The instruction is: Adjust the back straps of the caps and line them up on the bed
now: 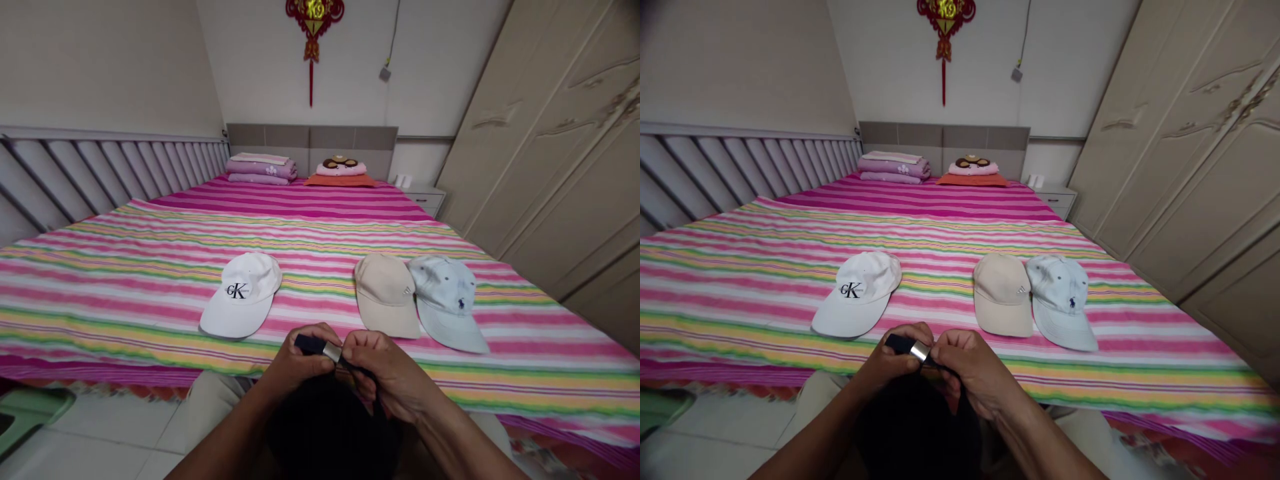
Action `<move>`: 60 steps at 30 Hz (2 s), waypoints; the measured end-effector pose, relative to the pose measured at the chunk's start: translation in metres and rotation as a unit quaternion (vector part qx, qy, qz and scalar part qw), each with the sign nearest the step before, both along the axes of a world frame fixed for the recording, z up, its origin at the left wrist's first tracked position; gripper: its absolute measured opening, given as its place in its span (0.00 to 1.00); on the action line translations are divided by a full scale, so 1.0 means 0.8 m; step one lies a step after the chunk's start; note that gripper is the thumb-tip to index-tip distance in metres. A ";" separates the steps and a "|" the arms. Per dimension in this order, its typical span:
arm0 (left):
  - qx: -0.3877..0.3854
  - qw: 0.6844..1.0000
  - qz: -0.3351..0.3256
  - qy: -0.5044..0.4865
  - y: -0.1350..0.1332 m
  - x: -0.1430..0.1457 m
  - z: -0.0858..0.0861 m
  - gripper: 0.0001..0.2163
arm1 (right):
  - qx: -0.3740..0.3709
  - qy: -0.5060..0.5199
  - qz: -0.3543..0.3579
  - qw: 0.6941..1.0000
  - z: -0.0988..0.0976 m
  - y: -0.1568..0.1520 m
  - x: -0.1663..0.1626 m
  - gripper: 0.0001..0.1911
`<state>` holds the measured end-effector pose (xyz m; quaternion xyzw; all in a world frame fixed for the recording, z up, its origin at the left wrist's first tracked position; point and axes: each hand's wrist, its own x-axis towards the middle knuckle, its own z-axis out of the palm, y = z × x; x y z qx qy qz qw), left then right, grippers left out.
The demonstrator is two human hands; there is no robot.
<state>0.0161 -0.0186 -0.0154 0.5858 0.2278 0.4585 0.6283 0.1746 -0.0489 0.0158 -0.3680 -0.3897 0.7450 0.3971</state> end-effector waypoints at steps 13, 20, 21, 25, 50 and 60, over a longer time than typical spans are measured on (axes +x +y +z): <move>-0.010 0.999 -0.001 -0.032 0.001 -0.002 -0.009 0.11 | -0.001 0.011 0.003 1.000 -0.006 0.005 0.000 0.17; 0.027 0.995 0.049 0.087 -0.007 -0.004 0.004 0.12 | 0.000 -0.055 0.042 0.998 -0.007 0.010 0.007 0.17; 0.034 0.993 0.054 0.103 -0.008 -0.004 0.006 0.12 | 0.001 -0.065 0.048 0.997 -0.008 0.011 0.007 0.18; 0.055 0.987 0.066 0.134 -0.014 -0.002 0.009 0.15 | 0.007 -0.089 0.057 0.994 -0.012 0.009 0.006 0.17; -0.233 0.958 -0.101 0.134 0.010 -0.016 0.020 0.11 | 0.059 -0.069 0.105 0.990 -0.005 0.009 0.019 0.17; -0.301 0.945 -0.116 -0.060 0.026 -0.027 0.000 0.09 | -0.018 0.136 0.136 0.981 -0.063 0.009 0.036 0.18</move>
